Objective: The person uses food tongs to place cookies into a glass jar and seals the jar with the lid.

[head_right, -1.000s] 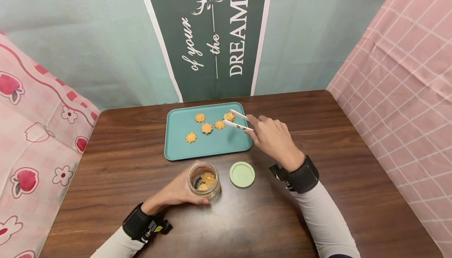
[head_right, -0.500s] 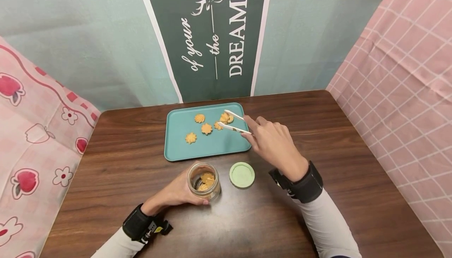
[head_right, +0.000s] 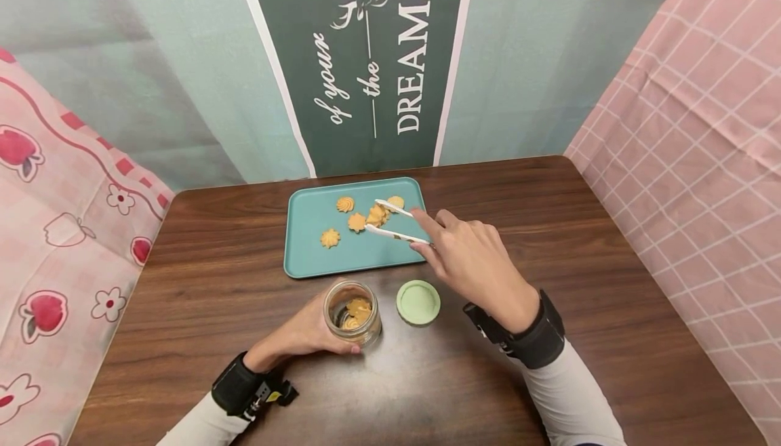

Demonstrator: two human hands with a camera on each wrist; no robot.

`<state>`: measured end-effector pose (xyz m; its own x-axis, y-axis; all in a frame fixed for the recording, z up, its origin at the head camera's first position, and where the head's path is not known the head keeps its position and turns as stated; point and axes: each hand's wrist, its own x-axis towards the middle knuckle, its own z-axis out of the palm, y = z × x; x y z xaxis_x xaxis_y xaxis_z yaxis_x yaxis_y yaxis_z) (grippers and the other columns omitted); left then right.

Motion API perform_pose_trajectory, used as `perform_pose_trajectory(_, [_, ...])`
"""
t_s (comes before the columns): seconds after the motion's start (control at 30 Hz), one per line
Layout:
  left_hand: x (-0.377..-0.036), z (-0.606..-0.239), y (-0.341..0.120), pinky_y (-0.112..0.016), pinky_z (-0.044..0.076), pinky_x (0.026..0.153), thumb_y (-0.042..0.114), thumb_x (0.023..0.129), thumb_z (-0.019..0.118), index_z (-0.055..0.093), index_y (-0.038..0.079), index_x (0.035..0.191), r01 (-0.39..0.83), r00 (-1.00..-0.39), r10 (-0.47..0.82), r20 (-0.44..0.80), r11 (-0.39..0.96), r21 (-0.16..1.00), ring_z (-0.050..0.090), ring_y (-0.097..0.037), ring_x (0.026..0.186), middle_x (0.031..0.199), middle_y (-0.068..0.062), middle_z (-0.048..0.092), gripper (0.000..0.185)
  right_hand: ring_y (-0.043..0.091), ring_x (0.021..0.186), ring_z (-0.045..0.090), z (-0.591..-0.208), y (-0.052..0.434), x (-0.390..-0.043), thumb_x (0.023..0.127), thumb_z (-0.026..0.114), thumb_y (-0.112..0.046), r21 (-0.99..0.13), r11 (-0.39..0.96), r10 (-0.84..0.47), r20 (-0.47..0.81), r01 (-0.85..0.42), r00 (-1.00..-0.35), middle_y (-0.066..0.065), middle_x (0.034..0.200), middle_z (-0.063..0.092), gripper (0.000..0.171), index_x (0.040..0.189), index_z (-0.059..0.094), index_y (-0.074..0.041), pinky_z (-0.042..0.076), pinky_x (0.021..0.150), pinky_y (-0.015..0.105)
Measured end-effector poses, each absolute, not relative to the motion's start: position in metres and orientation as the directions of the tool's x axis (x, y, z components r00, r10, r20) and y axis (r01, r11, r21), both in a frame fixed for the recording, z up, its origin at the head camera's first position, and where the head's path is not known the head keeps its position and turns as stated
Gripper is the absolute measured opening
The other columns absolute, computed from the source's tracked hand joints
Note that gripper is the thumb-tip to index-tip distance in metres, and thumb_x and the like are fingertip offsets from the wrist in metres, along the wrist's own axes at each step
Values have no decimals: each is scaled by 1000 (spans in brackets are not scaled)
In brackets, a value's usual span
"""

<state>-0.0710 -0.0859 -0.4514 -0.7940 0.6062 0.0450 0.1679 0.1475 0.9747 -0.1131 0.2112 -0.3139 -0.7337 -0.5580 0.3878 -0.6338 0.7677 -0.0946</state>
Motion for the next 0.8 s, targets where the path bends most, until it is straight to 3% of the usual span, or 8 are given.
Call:
perform_pose_trajectory(0.43, [-70,-453,-90,-33,42,118,6,67,100,52,21,143,180,-798,600,59,143,973,60,-18,129,135,5,65,90,5,49,31,-308,209,-98,98,74,-30,-108,697,-628,387,-709,-676,-2,80,53,47,141,66,-12,26,44,23])
perform_pose_trajectory(0.6, [-70,-453,-90,-34,42,118,8,68,100,51,22,145,184,-803,594,54,161,970,60,-18,130,137,5,65,92,3,50,29,-306,209,-92,110,54,-47,-106,674,-648,390,-731,-654,-3,81,52,48,143,65,-14,25,45,22])
perform_pose_trajectory(0.7, [-71,-453,-91,-35,42,118,9,68,100,51,23,145,183,-805,591,51,164,969,60,-18,130,137,7,64,92,3,50,28,-304,208,-89,112,39,-54,-104,659,-662,390,-745,-640,-4,80,51,57,143,66,-14,24,45,21])
perform_pose_trajectory(0.8, [-71,-453,-91,-34,42,118,9,68,100,52,23,145,186,-805,591,56,162,969,60,-17,130,136,8,65,91,2,50,27,-303,206,-85,112,35,-56,-97,649,-672,391,-755,-629,-3,82,51,60,142,66,-14,24,46,20])
